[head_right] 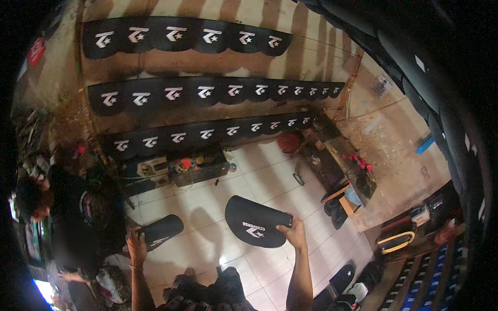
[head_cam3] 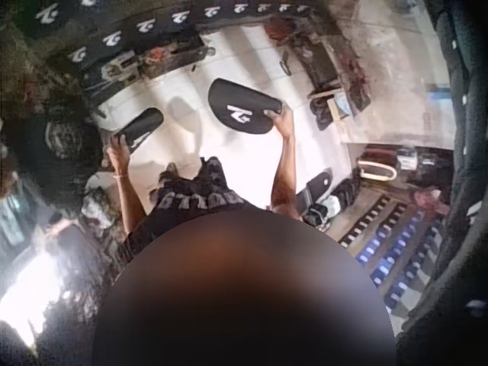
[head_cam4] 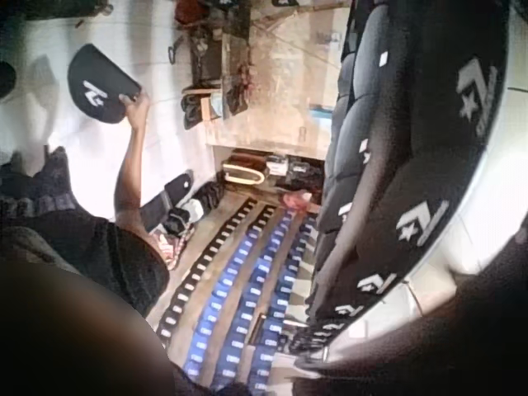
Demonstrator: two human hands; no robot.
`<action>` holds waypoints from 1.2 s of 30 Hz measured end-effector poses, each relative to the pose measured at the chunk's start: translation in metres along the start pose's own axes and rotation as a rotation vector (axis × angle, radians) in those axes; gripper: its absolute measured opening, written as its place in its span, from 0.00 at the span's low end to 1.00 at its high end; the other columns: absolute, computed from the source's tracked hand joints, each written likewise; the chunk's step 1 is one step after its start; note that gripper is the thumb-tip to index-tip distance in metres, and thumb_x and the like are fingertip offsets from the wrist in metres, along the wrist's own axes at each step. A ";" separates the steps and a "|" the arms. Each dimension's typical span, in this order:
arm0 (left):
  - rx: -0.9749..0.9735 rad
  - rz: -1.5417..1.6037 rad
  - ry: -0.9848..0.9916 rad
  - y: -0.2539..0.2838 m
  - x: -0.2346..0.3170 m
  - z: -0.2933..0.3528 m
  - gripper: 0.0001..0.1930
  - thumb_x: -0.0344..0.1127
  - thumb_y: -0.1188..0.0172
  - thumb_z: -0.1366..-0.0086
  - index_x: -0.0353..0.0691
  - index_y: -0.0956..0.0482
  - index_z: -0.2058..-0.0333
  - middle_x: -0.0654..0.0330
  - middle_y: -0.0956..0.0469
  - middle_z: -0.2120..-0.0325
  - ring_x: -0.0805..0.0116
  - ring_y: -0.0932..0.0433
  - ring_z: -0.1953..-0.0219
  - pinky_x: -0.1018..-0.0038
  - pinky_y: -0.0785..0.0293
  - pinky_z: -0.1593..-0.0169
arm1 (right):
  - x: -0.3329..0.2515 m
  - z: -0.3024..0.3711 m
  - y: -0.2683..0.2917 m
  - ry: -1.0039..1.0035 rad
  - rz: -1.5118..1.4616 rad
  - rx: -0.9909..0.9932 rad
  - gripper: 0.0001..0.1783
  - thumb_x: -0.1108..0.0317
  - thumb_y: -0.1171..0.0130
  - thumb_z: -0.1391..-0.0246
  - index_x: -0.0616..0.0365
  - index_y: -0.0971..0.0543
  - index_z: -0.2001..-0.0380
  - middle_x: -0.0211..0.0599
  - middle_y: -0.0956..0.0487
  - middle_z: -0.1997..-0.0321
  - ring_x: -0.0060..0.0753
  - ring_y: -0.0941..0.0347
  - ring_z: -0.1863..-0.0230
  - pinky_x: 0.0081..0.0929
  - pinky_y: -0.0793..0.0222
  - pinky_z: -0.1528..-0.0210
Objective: The person repeatedly picks up black shoe insoles, places them on a screen printing frame, and hands them to a coworker who applies ink. The person then removes the printed insoles and hangs them on a wall rack to dry. This cycle is repeated multiple times.
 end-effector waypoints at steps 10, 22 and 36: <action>-0.069 -0.026 0.039 -0.207 0.050 -0.171 0.10 0.25 0.46 0.41 0.35 0.30 0.60 0.44 0.24 0.71 0.42 0.24 0.67 0.59 0.30 0.63 | 0.159 -0.218 0.127 -0.241 0.443 0.118 0.13 0.69 0.27 0.58 0.63 0.22 0.84 0.30 0.33 0.88 0.14 0.41 0.80 0.29 0.43 0.79; 0.242 -0.167 0.318 -0.402 -0.065 -0.202 0.08 0.33 0.48 0.40 0.32 0.27 0.68 0.43 0.23 0.73 0.42 0.25 0.70 0.57 0.30 0.66 | -0.081 -0.630 0.282 0.126 0.658 0.207 0.17 0.58 0.35 0.50 0.62 0.22 0.70 0.42 0.21 0.70 0.40 0.25 0.68 0.38 0.30 0.58; 0.653 -0.340 0.751 -0.528 -0.042 -0.226 0.13 0.27 0.44 0.42 0.31 0.26 0.57 0.43 0.23 0.61 0.45 0.24 0.58 0.60 0.29 0.52 | -0.332 -0.997 0.369 0.769 -0.604 -0.015 0.19 0.63 0.41 0.41 0.63 0.25 0.50 0.36 0.22 0.51 0.31 0.26 0.50 0.30 0.32 0.45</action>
Point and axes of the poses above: each hand's wrist, its own z-axis away from the middle knuckle, its own y-axis out of the back of the hand, x = y × z, the point moved 10 cm from there along -z, towards the middle knuckle
